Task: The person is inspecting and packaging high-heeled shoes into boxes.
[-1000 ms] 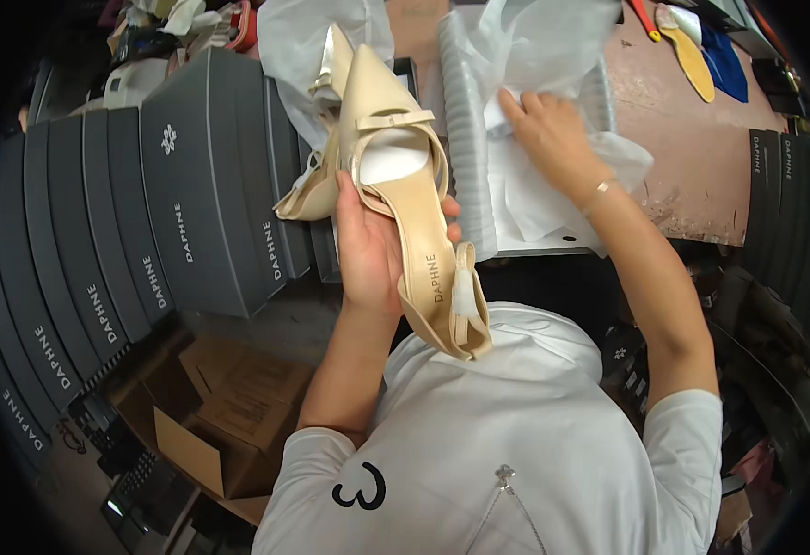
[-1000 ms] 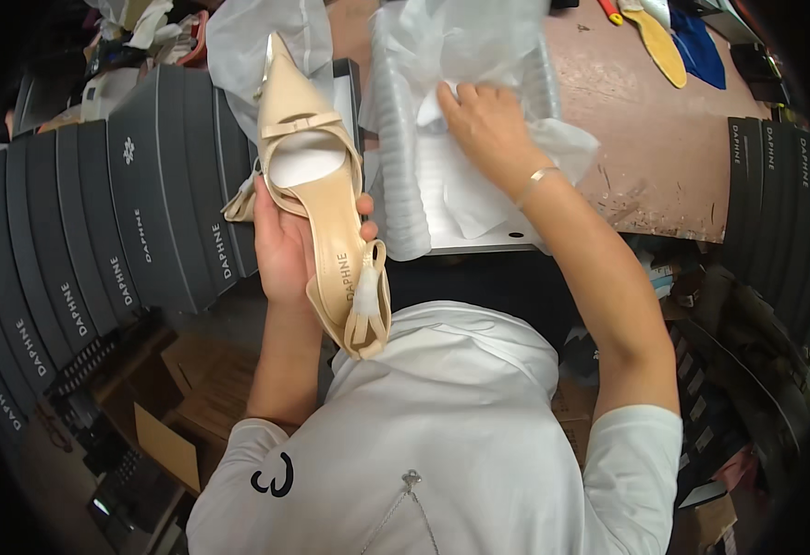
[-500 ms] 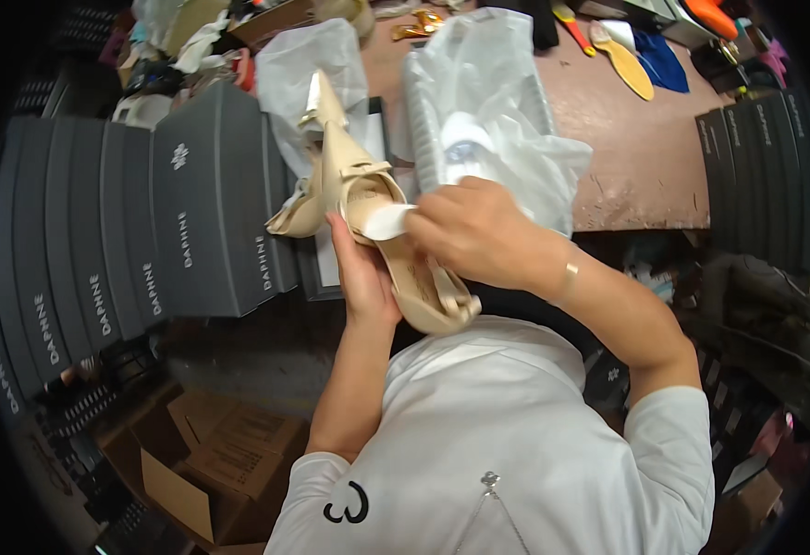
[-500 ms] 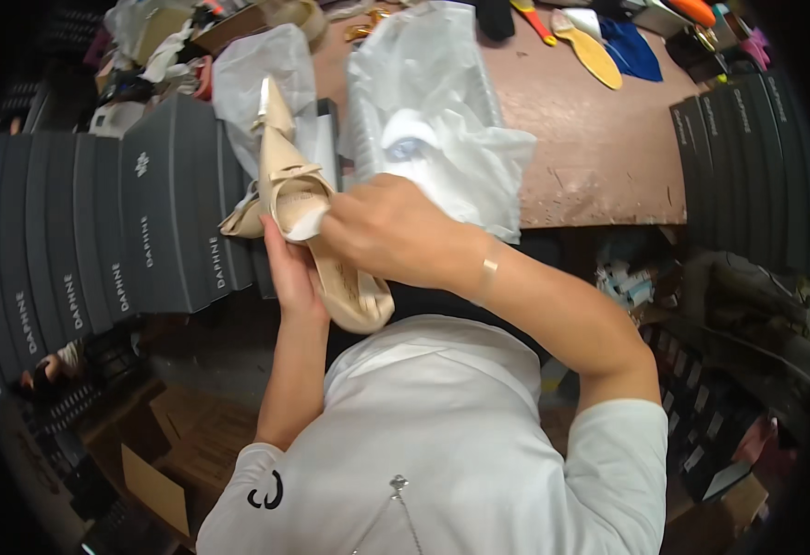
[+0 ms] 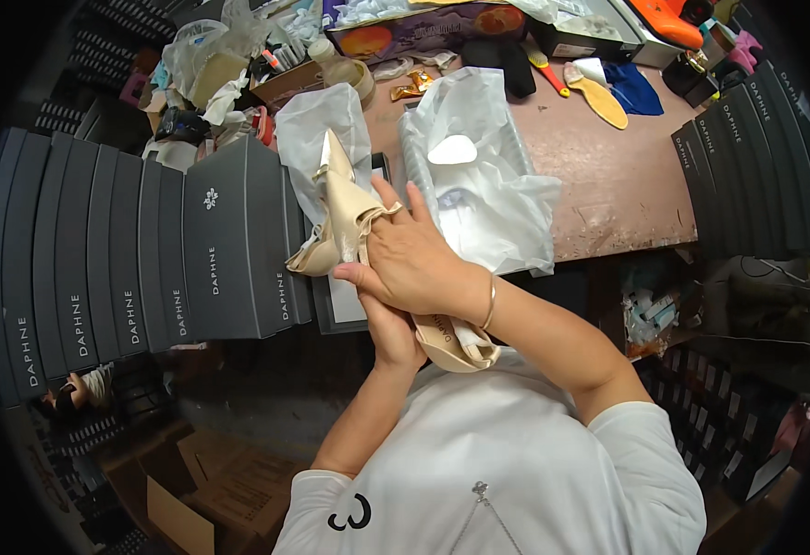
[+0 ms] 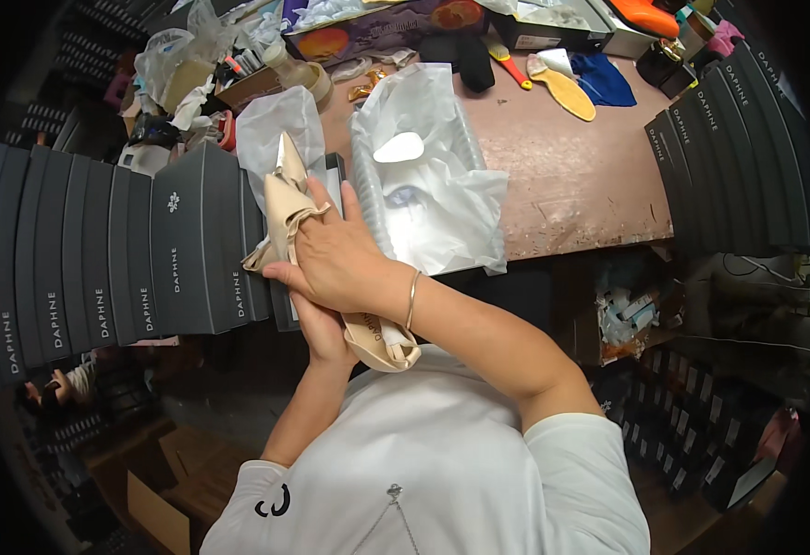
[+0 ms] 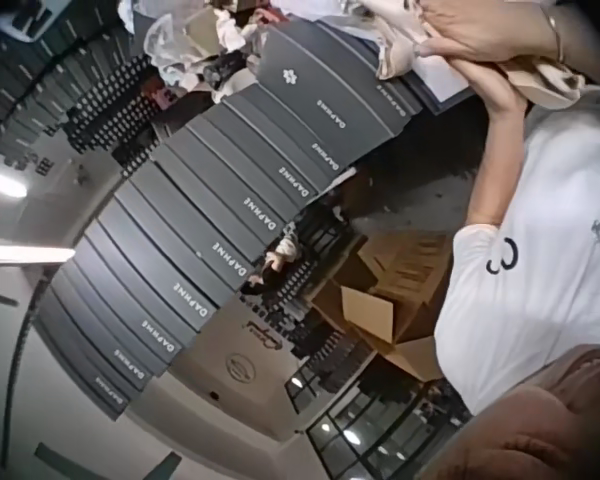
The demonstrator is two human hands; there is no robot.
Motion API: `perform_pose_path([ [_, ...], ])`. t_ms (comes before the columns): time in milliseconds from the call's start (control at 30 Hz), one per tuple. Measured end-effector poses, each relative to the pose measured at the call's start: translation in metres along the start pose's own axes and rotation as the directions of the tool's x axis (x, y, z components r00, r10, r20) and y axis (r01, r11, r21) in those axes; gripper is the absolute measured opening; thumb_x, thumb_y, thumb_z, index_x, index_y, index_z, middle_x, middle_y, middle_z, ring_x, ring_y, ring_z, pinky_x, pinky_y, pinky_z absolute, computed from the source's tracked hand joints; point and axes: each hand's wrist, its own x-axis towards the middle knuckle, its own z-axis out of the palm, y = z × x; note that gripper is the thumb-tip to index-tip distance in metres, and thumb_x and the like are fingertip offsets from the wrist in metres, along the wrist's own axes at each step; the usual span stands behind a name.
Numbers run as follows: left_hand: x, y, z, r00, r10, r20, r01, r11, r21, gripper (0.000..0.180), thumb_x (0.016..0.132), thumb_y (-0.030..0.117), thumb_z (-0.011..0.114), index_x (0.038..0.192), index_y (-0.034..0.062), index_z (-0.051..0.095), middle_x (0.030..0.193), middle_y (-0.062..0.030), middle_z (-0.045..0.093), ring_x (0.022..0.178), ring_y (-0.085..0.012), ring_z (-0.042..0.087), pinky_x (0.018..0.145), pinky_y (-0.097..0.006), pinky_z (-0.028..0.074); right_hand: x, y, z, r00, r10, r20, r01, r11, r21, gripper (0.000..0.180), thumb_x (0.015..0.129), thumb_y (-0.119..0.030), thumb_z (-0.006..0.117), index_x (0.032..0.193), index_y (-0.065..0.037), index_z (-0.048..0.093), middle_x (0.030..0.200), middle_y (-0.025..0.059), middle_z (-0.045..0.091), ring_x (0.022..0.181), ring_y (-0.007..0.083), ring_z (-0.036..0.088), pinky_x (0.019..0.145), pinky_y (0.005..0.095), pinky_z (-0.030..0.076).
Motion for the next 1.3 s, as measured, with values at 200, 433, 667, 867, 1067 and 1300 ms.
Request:
perform_pose_path([
  [200,0.011,-0.011,0.01,0.999,-0.038,-0.013,0.039,0.995,0.097,0.064,0.101,0.054,0.023,0.149,0.0119,0.017,0.149,-0.0076,0.03,0.134,-0.0214,0.037,0.109,-0.037,0.034,0.019,0.032,0.027,0.988,0.12,-0.094,-0.071,0.908,0.412,0.069,0.095,-0.057,0.034,0.098,0.004,0.066,0.121,0.0323,0.053,0.136,0.0525,0.02,0.105,0.0689,0.013],
  [433,0.031,0.032,-0.03,0.991,-0.133,-0.033,0.135,0.987,0.09,0.062,0.099,0.057,0.029,0.144,0.0149,0.032,0.141,-0.0079,0.042,0.12,-0.0225,0.051,0.103,-0.041,0.04,-0.015,0.024,0.019,0.991,0.029,-0.13,-0.002,0.979,0.202,0.068,0.094,-0.058,0.036,0.102,0.002,0.066,0.124,0.0277,0.054,0.136,0.0498,0.022,0.104,0.0703,0.011],
  [667,0.059,0.016,-0.079,0.956,-0.096,-0.278,0.188,0.927,0.325,0.034,0.102,0.039,0.037,0.119,0.011,0.044,0.107,-0.0139,0.056,0.094,-0.0233,0.061,0.08,-0.037,0.052,-0.031,0.006,0.049,0.998,-0.048,0.05,0.032,0.963,0.269,0.082,0.093,-0.064,0.032,0.127,0.009,0.049,0.131,0.0299,0.047,0.139,0.0493,0.015,0.107,0.068,0.01],
  [867,0.039,0.045,-0.064,0.96,-0.025,-0.279,0.146,0.893,0.425,0.03,0.103,0.033,0.035,0.118,0.0093,0.044,0.097,-0.0122,0.059,0.087,-0.0215,0.062,0.078,-0.037,0.054,-0.029,-0.002,0.061,0.988,-0.148,0.041,0.115,0.89,0.441,0.075,0.092,-0.062,0.037,0.123,0.006,0.051,0.135,0.0296,0.042,0.138,0.0509,0.013,0.105,0.069,0.013],
  [1067,0.034,0.027,-0.075,0.954,-0.177,-0.24,0.263,0.88,0.396,0.034,0.102,0.035,0.037,0.124,0.0097,0.045,0.098,-0.0112,0.058,0.087,-0.0196,0.062,0.078,-0.034,0.055,-0.057,-0.011,0.042,0.974,-0.073,0.212,0.006,0.953,0.302,0.08,0.093,-0.063,0.033,0.131,0.007,0.043,0.14,0.0307,0.036,0.14,0.0507,0.009,0.106,0.0687,0.012],
  [1300,0.042,0.039,-0.077,0.969,-0.158,-0.188,0.225,0.875,0.429,0.033,0.101,0.032,0.039,0.124,0.0088,0.042,0.09,-0.0126,0.06,0.082,-0.0228,0.064,0.073,-0.037,0.056,-0.049,-0.016,0.046,0.986,-0.012,0.168,-0.051,0.928,0.368,0.075,0.094,-0.059,0.035,0.133,0.004,0.044,0.145,0.0257,0.031,0.139,0.049,0.012,0.105,0.0692,0.014],
])
